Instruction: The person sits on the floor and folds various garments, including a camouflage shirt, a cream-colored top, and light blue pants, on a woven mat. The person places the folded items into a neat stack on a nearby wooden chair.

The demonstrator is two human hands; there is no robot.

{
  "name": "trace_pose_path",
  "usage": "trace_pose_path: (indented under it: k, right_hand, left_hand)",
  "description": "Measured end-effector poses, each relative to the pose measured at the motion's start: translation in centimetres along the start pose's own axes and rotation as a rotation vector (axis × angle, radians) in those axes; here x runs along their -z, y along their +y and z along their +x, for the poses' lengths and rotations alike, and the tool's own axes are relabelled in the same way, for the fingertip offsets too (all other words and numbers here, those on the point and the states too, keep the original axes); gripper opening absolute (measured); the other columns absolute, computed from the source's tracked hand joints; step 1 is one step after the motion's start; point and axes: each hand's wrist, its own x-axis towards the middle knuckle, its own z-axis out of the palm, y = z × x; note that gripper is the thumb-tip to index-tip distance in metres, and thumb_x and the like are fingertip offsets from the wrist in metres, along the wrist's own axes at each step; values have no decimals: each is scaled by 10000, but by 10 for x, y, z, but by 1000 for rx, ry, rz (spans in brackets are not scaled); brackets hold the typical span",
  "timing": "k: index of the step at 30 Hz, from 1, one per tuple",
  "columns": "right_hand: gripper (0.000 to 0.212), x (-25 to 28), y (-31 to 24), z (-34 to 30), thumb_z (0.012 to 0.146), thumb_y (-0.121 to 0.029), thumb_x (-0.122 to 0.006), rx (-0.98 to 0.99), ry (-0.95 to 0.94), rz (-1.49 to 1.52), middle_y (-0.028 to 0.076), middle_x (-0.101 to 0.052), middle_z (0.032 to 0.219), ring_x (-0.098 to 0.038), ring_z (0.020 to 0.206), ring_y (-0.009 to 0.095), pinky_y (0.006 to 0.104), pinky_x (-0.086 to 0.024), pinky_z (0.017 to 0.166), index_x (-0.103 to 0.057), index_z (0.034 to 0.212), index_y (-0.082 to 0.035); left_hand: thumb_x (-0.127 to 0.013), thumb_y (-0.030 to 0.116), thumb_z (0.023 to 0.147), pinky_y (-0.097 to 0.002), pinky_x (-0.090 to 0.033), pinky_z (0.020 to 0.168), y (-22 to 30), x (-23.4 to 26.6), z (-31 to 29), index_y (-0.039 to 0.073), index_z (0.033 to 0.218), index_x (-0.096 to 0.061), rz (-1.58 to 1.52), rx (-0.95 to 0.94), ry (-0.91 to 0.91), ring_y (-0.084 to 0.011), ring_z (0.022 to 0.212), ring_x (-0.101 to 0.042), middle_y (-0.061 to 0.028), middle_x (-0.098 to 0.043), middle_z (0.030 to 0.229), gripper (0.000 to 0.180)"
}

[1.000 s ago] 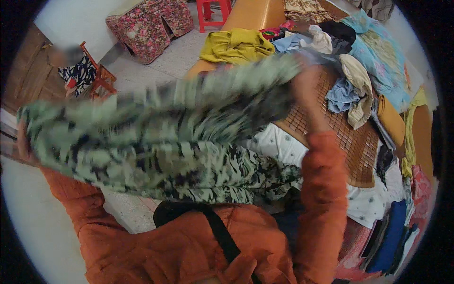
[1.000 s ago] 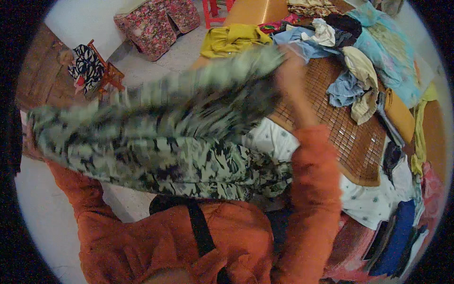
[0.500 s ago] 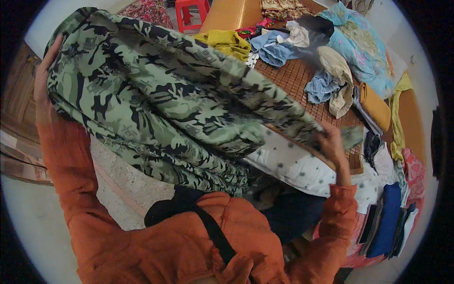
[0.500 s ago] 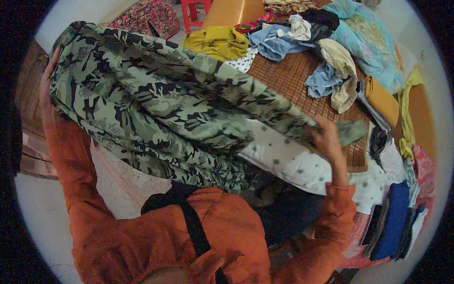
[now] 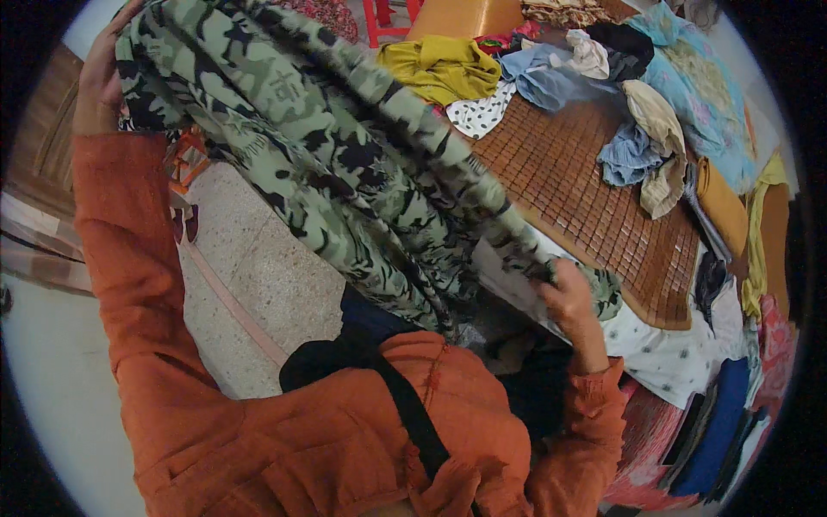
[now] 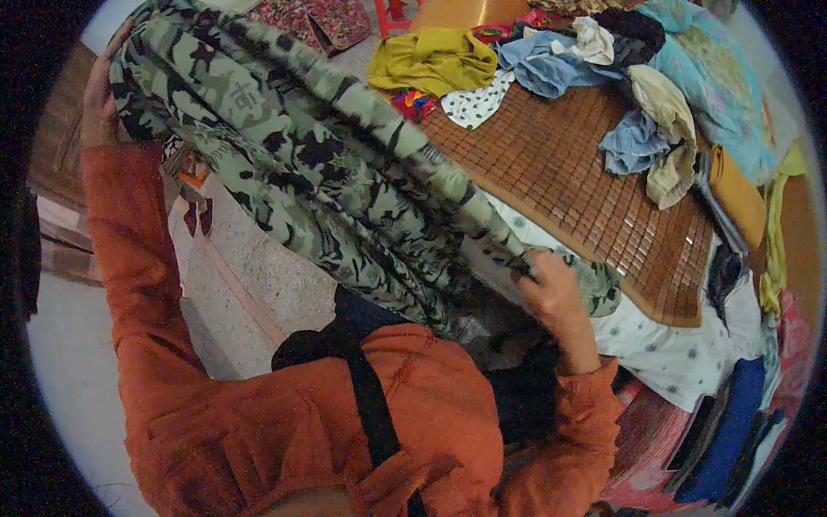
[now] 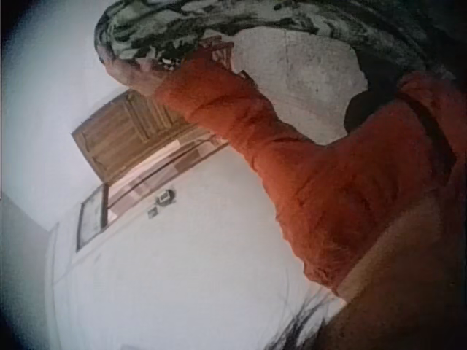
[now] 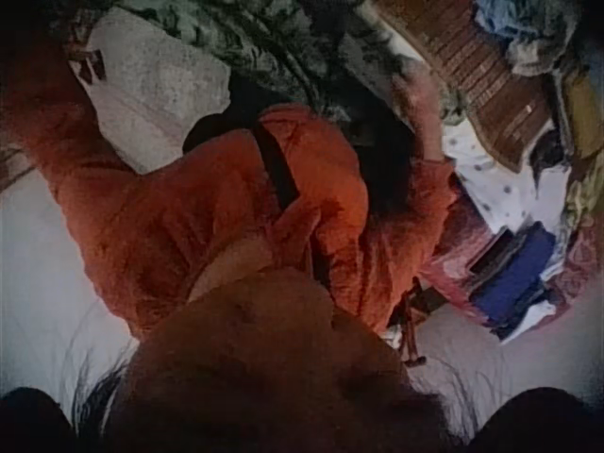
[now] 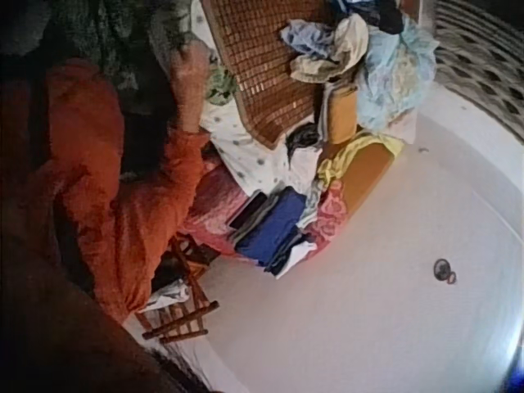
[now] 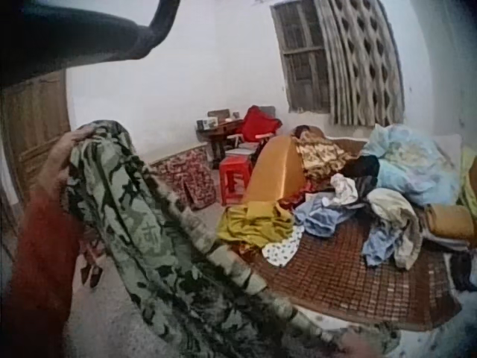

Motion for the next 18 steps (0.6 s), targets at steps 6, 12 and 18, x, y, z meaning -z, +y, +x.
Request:
trace_pose_path:
  k: [6, 12, 18]
  right_hand:
    - [191, -101, -30, -28, 766, -128, -578, -79, -87, 88, 187, -482, 970, -482, 913, 350, 394, -429, 788, -571, 792, 60]
    - [383, -136, -50, 18, 773, -295, -619, -205, -102, 101, 182, -463, 999, -444, 945, 317, 369, -405, 831, -575, 701, 79]
    - [127, -151, -26, 3, 714, -59, -588, -75, -203, 240, 173, -496, 914, -471, 876, 352, 377, -426, 759, -566, 805, 28]
  left_hand:
    - [-404, 169, 932, -346, -446, 926, -2, 35, 34, 19, 1251, -456, 111, 43, 270, -214, 1047, -556, -104, -552, 1183, 357]
    - [-495, 168, 870, -374, -442, 904, -4, 54, 41, 14, 1216, -463, 221, -86, 368, -233, 1035, -543, -120, -541, 1167, 380]
    - [-535, 210, 837, -422, -462, 856, -4, 35, 46, 23, 1147, -509, 325, -127, 500, -264, 990, -557, -136, -560, 1120, 362]
